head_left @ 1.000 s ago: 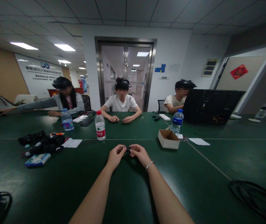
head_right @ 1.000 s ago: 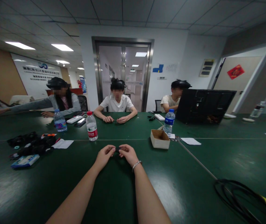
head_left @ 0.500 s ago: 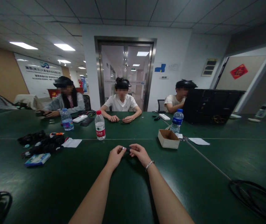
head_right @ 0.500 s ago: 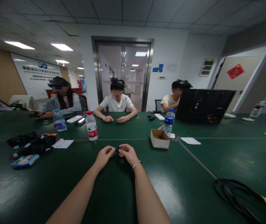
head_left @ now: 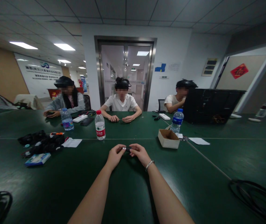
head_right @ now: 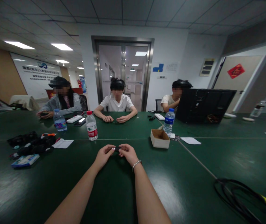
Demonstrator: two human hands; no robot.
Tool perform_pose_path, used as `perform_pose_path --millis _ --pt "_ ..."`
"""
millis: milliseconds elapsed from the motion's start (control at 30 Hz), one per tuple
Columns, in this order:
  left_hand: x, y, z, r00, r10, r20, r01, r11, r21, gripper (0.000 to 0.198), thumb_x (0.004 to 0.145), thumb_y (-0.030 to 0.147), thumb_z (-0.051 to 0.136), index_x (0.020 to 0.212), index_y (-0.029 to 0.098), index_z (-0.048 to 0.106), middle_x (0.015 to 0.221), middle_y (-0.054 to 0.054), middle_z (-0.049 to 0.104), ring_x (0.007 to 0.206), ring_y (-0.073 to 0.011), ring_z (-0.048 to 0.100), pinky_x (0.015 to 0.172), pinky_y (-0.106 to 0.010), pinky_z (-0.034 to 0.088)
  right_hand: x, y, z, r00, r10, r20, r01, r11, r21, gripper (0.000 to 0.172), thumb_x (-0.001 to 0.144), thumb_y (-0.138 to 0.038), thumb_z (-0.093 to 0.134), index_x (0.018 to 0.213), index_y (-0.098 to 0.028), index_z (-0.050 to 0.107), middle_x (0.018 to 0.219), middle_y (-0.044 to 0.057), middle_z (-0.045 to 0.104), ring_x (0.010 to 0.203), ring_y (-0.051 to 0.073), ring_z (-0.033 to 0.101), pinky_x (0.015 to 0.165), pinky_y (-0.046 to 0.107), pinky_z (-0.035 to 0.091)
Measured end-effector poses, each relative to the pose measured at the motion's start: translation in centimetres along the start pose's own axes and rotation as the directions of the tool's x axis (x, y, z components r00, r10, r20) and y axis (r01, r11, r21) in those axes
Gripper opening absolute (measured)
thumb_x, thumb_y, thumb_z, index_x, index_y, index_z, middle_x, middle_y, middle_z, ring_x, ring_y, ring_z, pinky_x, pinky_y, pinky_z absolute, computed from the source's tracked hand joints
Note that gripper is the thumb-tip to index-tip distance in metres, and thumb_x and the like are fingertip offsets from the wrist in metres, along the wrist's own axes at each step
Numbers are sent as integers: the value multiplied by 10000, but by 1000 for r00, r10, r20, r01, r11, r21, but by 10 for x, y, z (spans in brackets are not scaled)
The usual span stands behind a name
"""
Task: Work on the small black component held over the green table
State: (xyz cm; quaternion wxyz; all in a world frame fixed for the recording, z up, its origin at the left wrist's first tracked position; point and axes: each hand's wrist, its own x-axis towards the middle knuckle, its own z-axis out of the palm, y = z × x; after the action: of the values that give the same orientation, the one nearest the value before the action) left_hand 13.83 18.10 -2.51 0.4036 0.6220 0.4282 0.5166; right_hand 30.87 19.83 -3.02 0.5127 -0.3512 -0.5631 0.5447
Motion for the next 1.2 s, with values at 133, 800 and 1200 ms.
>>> perform_pose_path --millis 133,800,1200 --pt "1 -4 2 999 -47 -24 47 998 29 365 744 473 548 904 152 621 779 -49 618 689 -156 570 616 -253 461 0 0 0 1000 0 15 0 1000 -4 330 616 -278 724 894 -141 611 723 20 602 594 133 582 543 250 469" --pt "-1 1 2 994 -107 -17 108 990 92 394 720 522 548 830 149 615 658 -26 589 601 -148 540 558 -238 415 2 3 -2 1000 -1 3 1 1000 2 310 616 -254 704 890 -142 611 684 4 592 587 130 580 543 245 466" --pt "-2 2 2 1000 18 -1 -18 999 34 370 706 313 627 1059 214 575 1056 -72 598 899 -181 586 763 -280 476 0 -1 0 1000 10 0 -10 1000 7 312 614 -253 706 888 -139 611 691 10 601 588 129 583 547 242 467"
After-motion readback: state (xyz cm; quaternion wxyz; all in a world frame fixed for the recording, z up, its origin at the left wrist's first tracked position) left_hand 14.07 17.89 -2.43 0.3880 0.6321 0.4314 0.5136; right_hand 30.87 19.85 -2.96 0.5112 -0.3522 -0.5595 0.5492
